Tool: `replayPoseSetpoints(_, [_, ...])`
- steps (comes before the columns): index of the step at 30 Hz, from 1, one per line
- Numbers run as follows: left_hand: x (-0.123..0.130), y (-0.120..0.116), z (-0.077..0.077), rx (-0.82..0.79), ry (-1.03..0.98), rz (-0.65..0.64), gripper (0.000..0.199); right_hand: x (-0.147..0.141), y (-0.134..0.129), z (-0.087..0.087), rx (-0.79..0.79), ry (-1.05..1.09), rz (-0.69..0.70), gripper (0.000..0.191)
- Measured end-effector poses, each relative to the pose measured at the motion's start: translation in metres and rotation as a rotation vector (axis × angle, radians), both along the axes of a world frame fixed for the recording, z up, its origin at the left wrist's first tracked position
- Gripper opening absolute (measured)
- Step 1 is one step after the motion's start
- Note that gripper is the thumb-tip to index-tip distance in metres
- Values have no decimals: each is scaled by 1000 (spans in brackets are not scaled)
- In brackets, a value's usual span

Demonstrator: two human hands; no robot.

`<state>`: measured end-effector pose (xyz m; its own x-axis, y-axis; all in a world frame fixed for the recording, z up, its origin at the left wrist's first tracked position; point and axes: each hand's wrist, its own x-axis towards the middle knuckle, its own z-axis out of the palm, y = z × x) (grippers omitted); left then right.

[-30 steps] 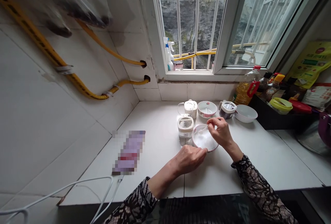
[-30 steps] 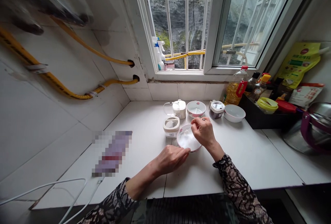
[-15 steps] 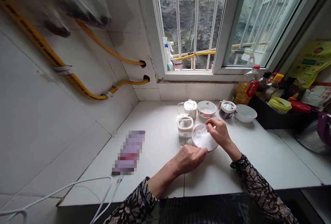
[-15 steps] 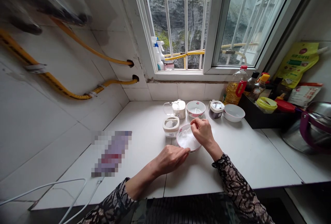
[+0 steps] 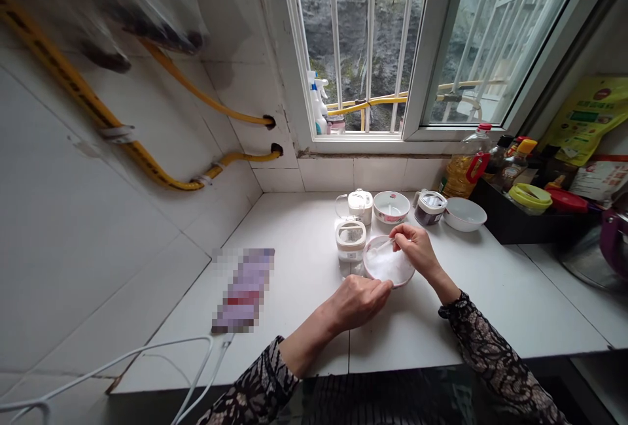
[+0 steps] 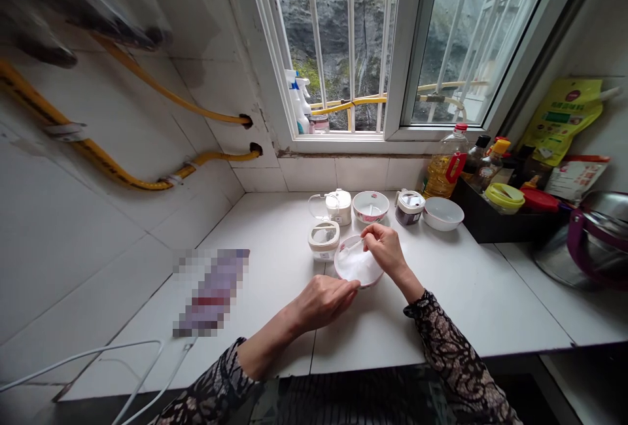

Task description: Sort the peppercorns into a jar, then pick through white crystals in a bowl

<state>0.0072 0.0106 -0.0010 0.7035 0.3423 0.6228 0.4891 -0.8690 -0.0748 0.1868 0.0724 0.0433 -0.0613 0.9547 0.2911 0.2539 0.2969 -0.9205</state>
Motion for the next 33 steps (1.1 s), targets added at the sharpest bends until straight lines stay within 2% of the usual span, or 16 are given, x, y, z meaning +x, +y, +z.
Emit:
replayPoseSetpoints(5, [0, 0, -1, 10, -2, 6, 23, 3, 3, 2, -91, 131, 20, 13])
replayPoseSetpoints(13, [-1, 0, -1, -4, 16, 11, 24, 6, 4, 9, -150, 219, 24, 12])
replayPoseSetpoints(20, [0, 0, -2, -7, 8, 16, 24, 0, 3, 10, -99, 256, 17, 14])
replayPoseSetpoints(24, [0, 1, -2, 2, -11, 5, 24, -11, -2, 8, 41, 242, 25, 17])
replayPoseSetpoints(26, [1, 1, -2, 4, -21, 1, 25, -15, -5, 7, 142, 160, 11, 17])
replayPoseSetpoints(29, [1, 2, -3, 0, -22, 2, 27, -20, -8, 4, 393, -137, 7, 14])
replayPoseSetpoints(31, [0, 2, -3, -4, -26, -4, 27, -21, -9, 2, 578, -376, 68, 19])
replayPoseSetpoints(33, [0, 1, -4, -10, -30, -12, 27, -22, -9, 1, 697, -531, 129, 25])
